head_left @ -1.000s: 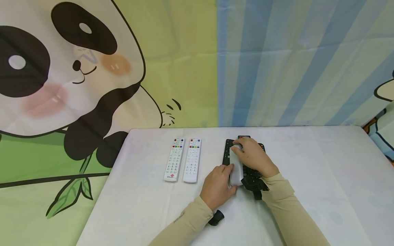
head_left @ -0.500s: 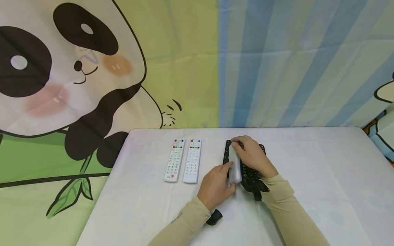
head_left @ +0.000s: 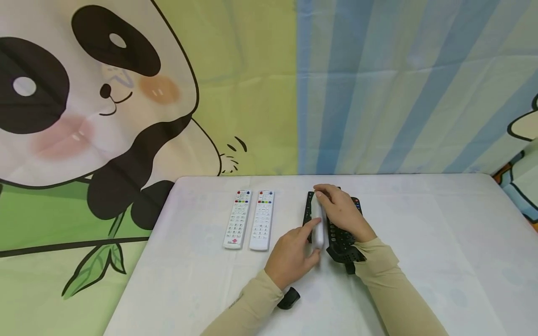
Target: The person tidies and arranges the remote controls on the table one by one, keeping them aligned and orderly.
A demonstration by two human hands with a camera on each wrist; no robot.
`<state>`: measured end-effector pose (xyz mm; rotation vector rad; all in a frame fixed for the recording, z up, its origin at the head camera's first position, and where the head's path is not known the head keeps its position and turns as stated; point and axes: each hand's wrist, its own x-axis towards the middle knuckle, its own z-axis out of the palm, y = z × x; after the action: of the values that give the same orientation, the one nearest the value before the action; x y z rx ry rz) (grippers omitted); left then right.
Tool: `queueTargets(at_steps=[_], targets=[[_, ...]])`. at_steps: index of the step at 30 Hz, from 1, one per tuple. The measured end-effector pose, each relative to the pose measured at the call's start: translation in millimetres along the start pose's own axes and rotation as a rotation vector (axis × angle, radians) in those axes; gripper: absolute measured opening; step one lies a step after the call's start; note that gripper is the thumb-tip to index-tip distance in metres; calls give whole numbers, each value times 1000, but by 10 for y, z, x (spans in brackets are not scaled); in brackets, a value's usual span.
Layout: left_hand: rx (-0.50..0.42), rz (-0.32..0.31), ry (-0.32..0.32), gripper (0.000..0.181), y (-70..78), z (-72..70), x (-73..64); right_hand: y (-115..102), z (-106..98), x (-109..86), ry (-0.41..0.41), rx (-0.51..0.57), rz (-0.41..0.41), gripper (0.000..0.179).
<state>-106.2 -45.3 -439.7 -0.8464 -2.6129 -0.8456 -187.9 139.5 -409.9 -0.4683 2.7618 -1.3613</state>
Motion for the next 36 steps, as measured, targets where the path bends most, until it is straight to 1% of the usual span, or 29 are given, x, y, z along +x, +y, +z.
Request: queueTargets(at_steps=[7, 13, 19, 27, 31, 36], targets=[[-137, -56, -38, 67, -42, -55, -33, 20, 13, 39, 25, -18, 1, 39], [-172, -73, -34, 67, -81, -114, -72, -12, 20, 76, -2, -5, -15, 36], [-189, -101, -35, 67, -104, -164, -115, -68, 44, 124, -33, 20, -29, 35], [-198, -130, -33, 67, -141, -165, -174, -109, 93, 177, -57, 9, 12, 36], [-177, -145, -19, 67, -168, -166, -204, -128, 114, 205, -59, 3, 6, 35], [-130, -145, 7, 68, -195, -181, -227, -146, 146, 259, -73, -4, -28, 35]])
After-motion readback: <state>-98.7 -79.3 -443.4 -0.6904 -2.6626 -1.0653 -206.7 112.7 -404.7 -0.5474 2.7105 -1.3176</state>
